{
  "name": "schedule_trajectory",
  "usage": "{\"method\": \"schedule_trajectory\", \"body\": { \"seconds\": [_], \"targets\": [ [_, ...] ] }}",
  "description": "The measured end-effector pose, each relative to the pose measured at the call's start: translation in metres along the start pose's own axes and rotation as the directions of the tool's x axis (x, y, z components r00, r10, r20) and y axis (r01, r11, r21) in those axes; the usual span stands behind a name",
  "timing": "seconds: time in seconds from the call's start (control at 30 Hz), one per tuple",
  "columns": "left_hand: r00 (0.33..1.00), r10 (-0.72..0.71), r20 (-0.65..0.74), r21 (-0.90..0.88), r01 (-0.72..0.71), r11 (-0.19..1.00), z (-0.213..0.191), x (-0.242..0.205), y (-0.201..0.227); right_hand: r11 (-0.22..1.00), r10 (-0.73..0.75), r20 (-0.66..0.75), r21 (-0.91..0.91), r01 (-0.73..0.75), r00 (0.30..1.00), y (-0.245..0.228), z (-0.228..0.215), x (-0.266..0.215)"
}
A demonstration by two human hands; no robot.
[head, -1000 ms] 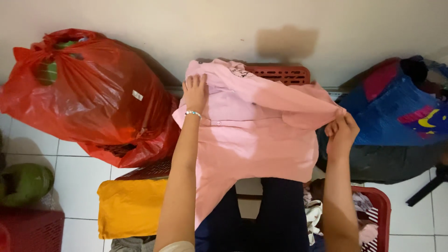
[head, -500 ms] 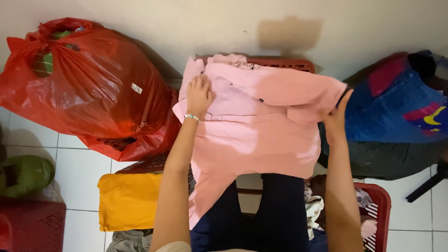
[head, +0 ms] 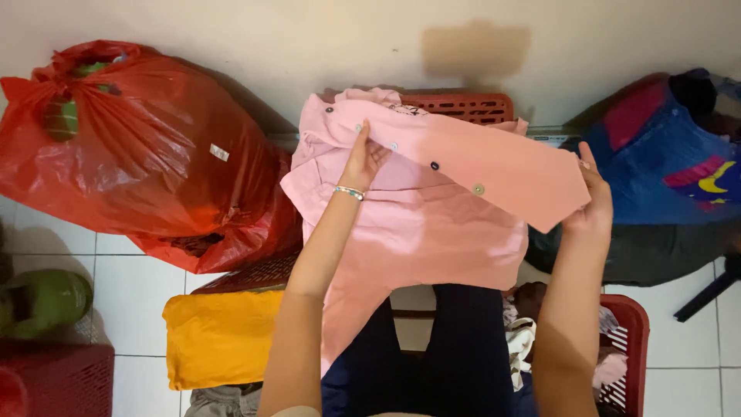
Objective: The person folds a yellow t-shirt and a pink button-up shirt by hand on a plastic crate, then stacks them with other clothes on the floor.
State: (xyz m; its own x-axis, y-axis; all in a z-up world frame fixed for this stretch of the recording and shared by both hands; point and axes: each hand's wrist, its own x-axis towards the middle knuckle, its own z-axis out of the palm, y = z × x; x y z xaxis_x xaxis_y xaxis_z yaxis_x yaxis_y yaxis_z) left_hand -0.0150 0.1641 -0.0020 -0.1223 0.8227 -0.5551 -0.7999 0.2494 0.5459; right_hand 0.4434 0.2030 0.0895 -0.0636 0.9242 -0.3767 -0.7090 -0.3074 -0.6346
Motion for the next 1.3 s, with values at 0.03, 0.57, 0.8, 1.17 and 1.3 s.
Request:
{"method": "schedule_trajectory", "body": {
  "seconds": [0.03,0.57,0.8,1.17,1.3],
  "targets": [
    [0.998,0.057,-0.007,-0.083,-0.058,0.995,-0.006,0.008,-0.004,1.0,0.005,0.025,-0.008,-0.004,1.0,-0.005,-0.004,-0.004],
    [0.971,0.176,-0.164,-0.413,-0.23,0.881,-0.065,-0.218,-0.02,0.739,-0.126,-0.277,-0.667,-0.096,0.953,0.025,-0.093,-0.031],
    [0.871,0.437,-0.223,0.04,-0.44,0.897,-0.099,-0.19,-0.023,0.077,-0.328,0.128,-0.984,0.161,0.936,0.063,-0.13,-0.04],
    [0.469,0.845,0.255,0.863,-0.505,0.02,-0.083,-0.015,0.055,-0.297,-0.316,0.276,-0.937,0.182,0.908,0.071,-0.021,0.063],
    [0.545,0.778,0.312,0.937,-0.311,-0.159,-0.066,0.026,0.073,-0.53,-0.31,0.272,-0.845,0.072,0.911,0.074,0.005,0.124]
  ]
}}
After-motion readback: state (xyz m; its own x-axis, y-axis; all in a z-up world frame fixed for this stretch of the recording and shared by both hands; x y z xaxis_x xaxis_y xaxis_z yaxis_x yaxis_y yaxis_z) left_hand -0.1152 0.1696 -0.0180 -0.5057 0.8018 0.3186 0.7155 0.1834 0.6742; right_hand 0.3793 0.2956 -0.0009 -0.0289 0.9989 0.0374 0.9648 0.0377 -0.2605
